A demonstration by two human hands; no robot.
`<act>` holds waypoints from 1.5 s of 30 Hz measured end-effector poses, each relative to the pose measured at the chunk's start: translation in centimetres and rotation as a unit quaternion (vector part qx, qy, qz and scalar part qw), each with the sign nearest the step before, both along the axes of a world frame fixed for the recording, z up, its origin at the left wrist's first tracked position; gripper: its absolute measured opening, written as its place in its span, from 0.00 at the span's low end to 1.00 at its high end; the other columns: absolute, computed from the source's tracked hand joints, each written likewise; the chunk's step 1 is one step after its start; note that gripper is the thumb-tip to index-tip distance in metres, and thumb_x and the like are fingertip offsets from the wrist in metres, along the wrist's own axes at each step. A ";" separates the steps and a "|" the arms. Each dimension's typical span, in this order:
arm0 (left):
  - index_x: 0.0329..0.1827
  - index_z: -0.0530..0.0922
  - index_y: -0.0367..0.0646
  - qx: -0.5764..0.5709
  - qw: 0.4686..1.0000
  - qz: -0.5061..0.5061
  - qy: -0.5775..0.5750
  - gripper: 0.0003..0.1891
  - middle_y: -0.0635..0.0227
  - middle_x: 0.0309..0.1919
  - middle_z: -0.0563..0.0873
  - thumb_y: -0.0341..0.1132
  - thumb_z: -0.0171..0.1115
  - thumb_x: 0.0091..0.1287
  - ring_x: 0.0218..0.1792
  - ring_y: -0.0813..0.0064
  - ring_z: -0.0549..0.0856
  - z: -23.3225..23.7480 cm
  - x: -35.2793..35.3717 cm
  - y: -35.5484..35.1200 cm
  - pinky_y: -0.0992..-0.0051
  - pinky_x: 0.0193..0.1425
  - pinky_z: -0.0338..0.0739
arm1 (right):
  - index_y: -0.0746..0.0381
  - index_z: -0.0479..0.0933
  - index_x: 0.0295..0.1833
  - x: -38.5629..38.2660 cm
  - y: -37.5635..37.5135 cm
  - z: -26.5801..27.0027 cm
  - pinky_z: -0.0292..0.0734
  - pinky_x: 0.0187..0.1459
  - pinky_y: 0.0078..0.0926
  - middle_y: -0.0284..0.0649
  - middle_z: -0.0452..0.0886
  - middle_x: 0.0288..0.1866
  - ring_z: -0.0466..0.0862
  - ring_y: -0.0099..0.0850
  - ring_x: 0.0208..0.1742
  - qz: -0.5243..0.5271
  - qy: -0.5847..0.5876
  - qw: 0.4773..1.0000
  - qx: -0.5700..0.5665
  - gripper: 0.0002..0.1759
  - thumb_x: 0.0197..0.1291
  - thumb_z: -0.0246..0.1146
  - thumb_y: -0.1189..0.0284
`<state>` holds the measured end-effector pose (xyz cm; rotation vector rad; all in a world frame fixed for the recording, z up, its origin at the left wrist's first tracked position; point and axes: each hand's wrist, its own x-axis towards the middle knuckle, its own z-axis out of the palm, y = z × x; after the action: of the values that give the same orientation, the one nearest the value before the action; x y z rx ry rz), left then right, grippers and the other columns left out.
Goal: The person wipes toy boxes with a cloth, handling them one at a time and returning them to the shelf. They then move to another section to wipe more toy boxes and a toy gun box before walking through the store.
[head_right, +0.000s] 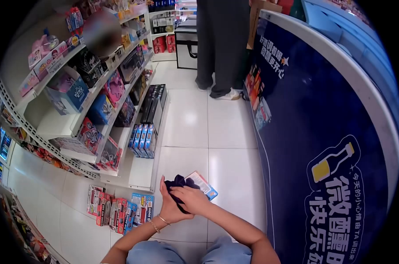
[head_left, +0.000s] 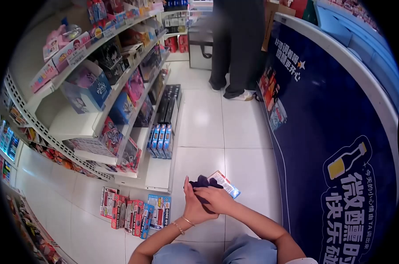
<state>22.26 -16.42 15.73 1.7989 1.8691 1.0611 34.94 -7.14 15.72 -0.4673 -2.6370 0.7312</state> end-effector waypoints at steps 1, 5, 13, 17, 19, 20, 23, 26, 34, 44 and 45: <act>0.78 0.33 0.37 0.017 1.000 0.003 -0.004 0.76 0.28 0.74 0.40 0.53 0.82 0.34 0.74 0.32 0.50 -0.2 0.1 -0.3 0.46 0.77 0.51 | 0.56 0.78 0.58 0.2 0.1 1.1 0.83 0.48 0.33 0.33 0.78 0.64 0.83 0.36 0.48 0.011 -0.020 1.000 0.003 0.26 0.49 0.67 0.75; 0.80 0.28 0.44 0.074 0.997 -0.005 -0.029 0.78 0.30 0.73 0.44 0.51 0.82 0.33 0.74 0.34 0.52 -0.7 0.2 -0.8 0.46 0.75 0.56 | 0.52 0.78 0.57 1.5 1.0 2.0 0.83 0.43 0.34 0.28 0.79 0.64 0.83 0.35 0.45 -0.061 0.004 0.997 0.054 0.27 0.46 0.70 0.75; 0.81 0.34 0.44 0.091 0.995 0.038 0.017 0.79 0.32 0.75 0.45 0.55 0.84 0.31 0.74 0.33 0.54 -1.2 -0.3 -0.9 0.45 0.74 0.55 | 0.56 0.78 0.58 3.2 -0.6 -0.4 0.83 0.46 0.34 0.38 0.78 0.65 0.83 0.37 0.52 -0.133 -0.023 0.988 0.070 0.28 0.47 0.68 0.74; 0.80 0.35 0.41 0.130 0.991 0.032 -0.009 0.80 0.33 0.75 0.45 0.57 0.85 0.30 0.75 0.35 0.52 -2.1 -1.0 -1.4 0.44 0.76 0.52 | 0.56 0.79 0.56 2.9 -2.0 1.0 0.82 0.45 0.30 0.35 0.81 0.61 0.84 0.33 0.47 0.002 0.039 0.995 0.089 0.29 0.42 0.70 0.75; 0.80 0.35 0.38 0.079 0.995 0.054 -0.039 0.78 0.35 0.74 0.46 0.53 0.85 0.32 0.75 0.37 0.51 -1.5 -1.0 -1.4 0.46 0.77 0.50 | 0.55 0.81 0.52 3.3 -0.2 1.2 0.82 0.43 0.30 0.34 0.84 0.57 0.85 0.35 0.43 -0.020 0.084 0.992 0.088 0.27 0.39 0.71 0.76; 0.79 0.34 0.35 0.057 0.995 0.079 -0.036 0.77 0.37 0.73 0.48 0.50 0.84 0.33 0.75 0.39 0.51 -1.0 -0.7 -1.3 0.50 0.79 0.49 | 0.54 0.81 0.51 3.5 0.6 1.0 0.82 0.44 0.31 0.35 0.85 0.52 0.85 0.35 0.43 -0.078 0.091 0.991 0.066 0.26 0.39 0.71 0.75; 0.81 0.36 0.39 0.006 0.987 0.084 -0.136 0.74 0.44 0.74 0.51 0.47 0.84 0.36 0.74 0.47 0.57 -2.0 -0.8 -1.6 0.55 0.78 0.54 | 0.55 0.81 0.49 5.1 3.1 1.4 0.82 0.45 0.36 0.40 0.86 0.45 0.86 0.42 0.43 -0.259 0.033 0.964 0.038 0.18 0.50 0.69 0.72; 0.81 0.50 0.48 -0.172 0.779 0.054 -0.601 0.56 0.57 0.73 0.63 0.53 0.73 0.51 0.68 0.54 0.71 -2.8 -0.7 -2.1 0.49 0.72 0.66 | 0.61 0.80 0.47 7.1 5.8 -0.2 0.80 0.40 0.39 0.46 0.85 0.38 0.85 0.48 0.39 -0.381 0.106 0.918 0.014 0.11 0.61 0.65 0.68; 0.78 0.59 0.51 -0.224 0.537 -0.096 -0.808 0.46 0.59 0.74 0.67 0.69 0.51 0.62 0.72 0.54 0.69 -1.7 1.6 -1.4 0.37 0.73 0.61 | 0.63 0.76 0.63 2.1 0.8 3.9 0.80 0.56 0.30 0.42 0.79 0.65 0.83 0.38 0.56 -0.182 0.183 0.963 0.079 0.30 0.50 0.72 0.78; 0.79 0.60 0.56 -0.212 0.388 -0.124 -0.888 0.49 0.60 0.75 0.67 0.76 0.48 0.58 0.74 0.49 0.66 -1.2 0.1 -1.6 0.34 0.75 0.52 | 0.54 0.83 0.50 1.9 1.1 2.7 0.78 0.30 0.23 0.29 0.85 0.54 0.81 0.29 0.34 -0.107 0.092 0.971 0.192 0.22 0.44 0.69 0.69; 0.80 0.57 0.56 -0.224 0.401 -0.142 -0.877 0.52 0.61 0.77 0.64 0.77 0.50 0.56 0.75 0.48 0.64 -1.6 -0.1 -1.4 0.33 0.75 0.50 | 0.55 0.84 0.45 2.2 2.3 2.3 0.79 0.30 0.24 0.30 0.85 0.50 0.84 0.30 0.36 -0.182 0.082 0.962 0.184 0.16 0.47 0.69 0.69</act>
<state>22.18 -17.84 14.18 -0.0385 0.2307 1.1281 37.19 -4.83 18.07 -0.7181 -2.3588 0.1505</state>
